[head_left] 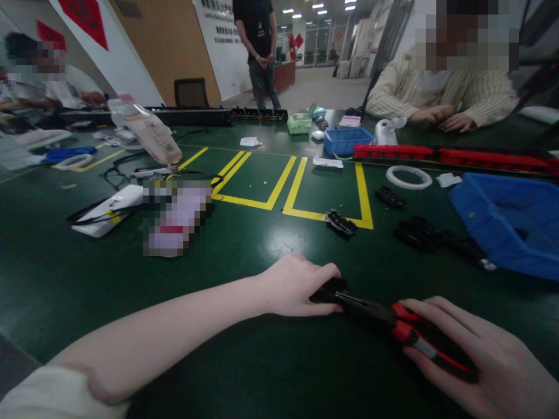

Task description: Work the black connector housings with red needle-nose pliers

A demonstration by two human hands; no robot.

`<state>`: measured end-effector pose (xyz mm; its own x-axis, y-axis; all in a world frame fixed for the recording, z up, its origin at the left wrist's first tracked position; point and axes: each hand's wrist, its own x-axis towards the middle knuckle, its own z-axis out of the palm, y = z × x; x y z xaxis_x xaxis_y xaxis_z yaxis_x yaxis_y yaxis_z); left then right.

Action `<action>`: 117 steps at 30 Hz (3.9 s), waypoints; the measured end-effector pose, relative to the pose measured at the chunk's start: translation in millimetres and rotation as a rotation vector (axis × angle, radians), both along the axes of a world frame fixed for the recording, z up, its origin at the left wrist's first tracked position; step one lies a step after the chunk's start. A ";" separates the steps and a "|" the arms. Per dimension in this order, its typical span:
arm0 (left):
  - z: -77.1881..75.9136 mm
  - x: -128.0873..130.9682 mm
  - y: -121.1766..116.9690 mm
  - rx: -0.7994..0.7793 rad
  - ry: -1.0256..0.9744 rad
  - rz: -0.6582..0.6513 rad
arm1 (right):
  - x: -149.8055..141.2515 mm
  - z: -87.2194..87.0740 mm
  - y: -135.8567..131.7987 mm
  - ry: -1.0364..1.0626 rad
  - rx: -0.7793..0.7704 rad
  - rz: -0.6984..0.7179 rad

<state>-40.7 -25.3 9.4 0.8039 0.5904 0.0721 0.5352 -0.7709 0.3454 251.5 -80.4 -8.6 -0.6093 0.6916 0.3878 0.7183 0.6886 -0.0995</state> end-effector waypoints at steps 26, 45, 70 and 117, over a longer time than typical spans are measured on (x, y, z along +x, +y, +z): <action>0.7 -0.7 -1.6 -0.086 -0.034 0.003 | 1.1 -1.6 0.8 -0.008 0.084 0.027; -0.6 0.4 -2.9 -0.074 -0.010 0.050 | -5.8 -6.0 -4.8 0.035 0.097 -0.025; 2.4 -0.3 -2.3 -0.124 -0.047 0.087 | 6.7 -8.8 -5.9 0.062 0.064 -0.039; -2.1 4.8 -6.8 -0.067 -0.185 -0.099 | 5.8 -5.3 -10.5 0.099 -0.035 -0.025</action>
